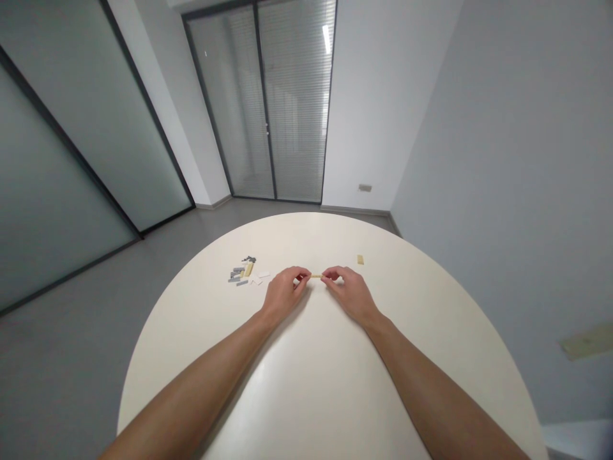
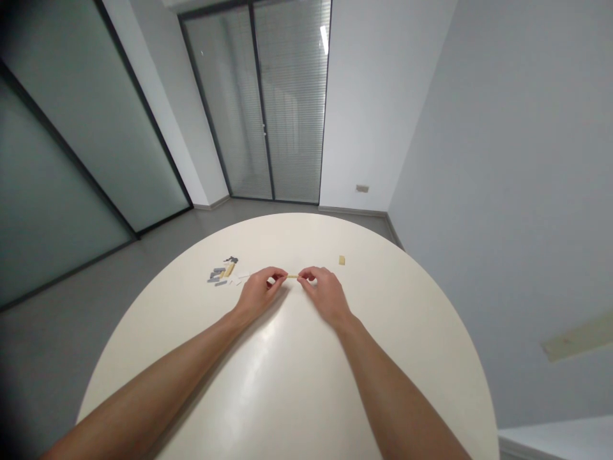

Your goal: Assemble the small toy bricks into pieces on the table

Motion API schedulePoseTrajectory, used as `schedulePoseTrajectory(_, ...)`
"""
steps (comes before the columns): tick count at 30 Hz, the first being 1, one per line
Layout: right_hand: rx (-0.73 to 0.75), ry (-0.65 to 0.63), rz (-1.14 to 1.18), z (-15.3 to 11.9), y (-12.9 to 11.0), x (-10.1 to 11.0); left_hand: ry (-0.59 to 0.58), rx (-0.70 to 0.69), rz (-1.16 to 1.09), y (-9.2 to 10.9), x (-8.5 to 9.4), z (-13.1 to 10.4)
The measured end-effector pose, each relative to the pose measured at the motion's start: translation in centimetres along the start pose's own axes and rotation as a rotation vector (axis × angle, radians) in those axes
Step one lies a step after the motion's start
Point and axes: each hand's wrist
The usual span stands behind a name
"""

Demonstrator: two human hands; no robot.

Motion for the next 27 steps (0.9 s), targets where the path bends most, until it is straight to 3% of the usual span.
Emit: schedulePoseTrajectory(27,0.006,0.016,-0.005,-0.01,-0.25,0.07,0.007,0.036,0.032,-0.33,-0.18,0.03)
Point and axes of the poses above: each hand's wrist, its own z-axis towards the middle knuckle, its own x-axis out of the back of the hand, y = z × x, and after that the axes turned 9 degrees about -y, right-handed
